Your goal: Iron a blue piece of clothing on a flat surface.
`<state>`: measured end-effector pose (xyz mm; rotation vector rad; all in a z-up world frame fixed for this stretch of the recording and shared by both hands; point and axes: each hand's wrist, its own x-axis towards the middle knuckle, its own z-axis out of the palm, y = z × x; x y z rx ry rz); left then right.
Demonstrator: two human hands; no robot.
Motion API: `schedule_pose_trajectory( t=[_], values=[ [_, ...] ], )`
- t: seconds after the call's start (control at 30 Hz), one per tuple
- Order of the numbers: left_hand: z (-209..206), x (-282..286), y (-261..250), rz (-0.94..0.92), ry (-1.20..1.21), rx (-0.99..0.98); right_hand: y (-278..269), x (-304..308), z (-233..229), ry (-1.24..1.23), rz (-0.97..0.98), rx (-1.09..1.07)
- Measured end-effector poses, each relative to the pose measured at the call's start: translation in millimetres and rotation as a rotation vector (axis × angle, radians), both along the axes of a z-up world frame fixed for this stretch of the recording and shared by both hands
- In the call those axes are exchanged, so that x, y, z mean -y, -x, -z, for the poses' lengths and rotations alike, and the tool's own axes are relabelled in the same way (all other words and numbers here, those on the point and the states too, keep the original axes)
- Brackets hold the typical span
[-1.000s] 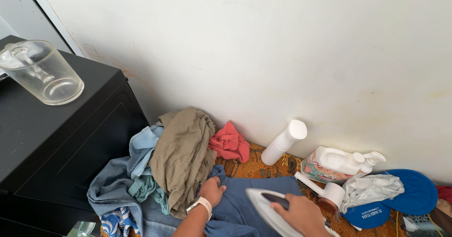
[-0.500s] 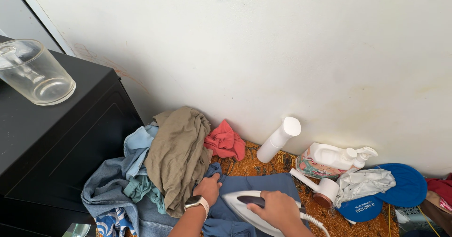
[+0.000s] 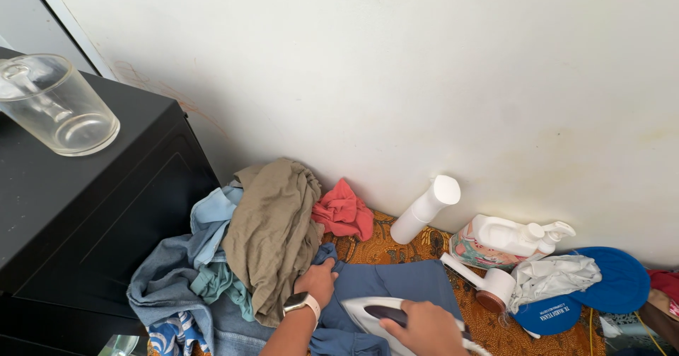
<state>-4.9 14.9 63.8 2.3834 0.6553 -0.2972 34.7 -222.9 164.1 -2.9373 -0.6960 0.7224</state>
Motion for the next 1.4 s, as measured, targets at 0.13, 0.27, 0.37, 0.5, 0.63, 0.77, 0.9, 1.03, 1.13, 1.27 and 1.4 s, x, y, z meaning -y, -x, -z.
schedule_pose_trajectory(
  t=[0.13,0.27,0.37,0.5,0.63,0.77,0.9,1.03,1.13,1.27,1.4],
  values=[
    [1,-2,-2,0.027,-0.004,-0.013,6,-17,-2,-0.082,0.065,0.034],
    [-1,-4,-1,0.017,0.018,0.007,1,18,7,0.029,0.113,0.024],
    [20,-7,-6,-0.023,0.101,0.065,-13,51,22,0.137,0.212,0.009],
    [29,-14,3,-0.173,0.324,0.132,-16,52,28,0.203,0.331,-0.014],
    [58,-20,-2,-0.17,0.424,0.192,-13,19,8,0.088,0.37,0.049],
    [56,-21,-1,-0.198,0.436,0.197,-23,-14,-5,0.041,0.386,0.071],
    [69,-19,-3,-0.202,0.405,0.249,-29,-14,-2,0.035,0.327,0.083],
    [69,-24,-3,-0.193,0.426,0.226,-19,20,4,0.04,0.195,0.034],
    [74,-26,-5,-0.194,0.496,0.2,-16,29,14,0.034,0.13,0.009],
    [85,-27,-11,-0.232,0.616,0.212,-17,-12,2,0.085,0.234,0.001],
    [109,-31,-19,-0.172,0.667,0.267,-24,-46,-3,0.028,0.222,0.035]
  ],
)
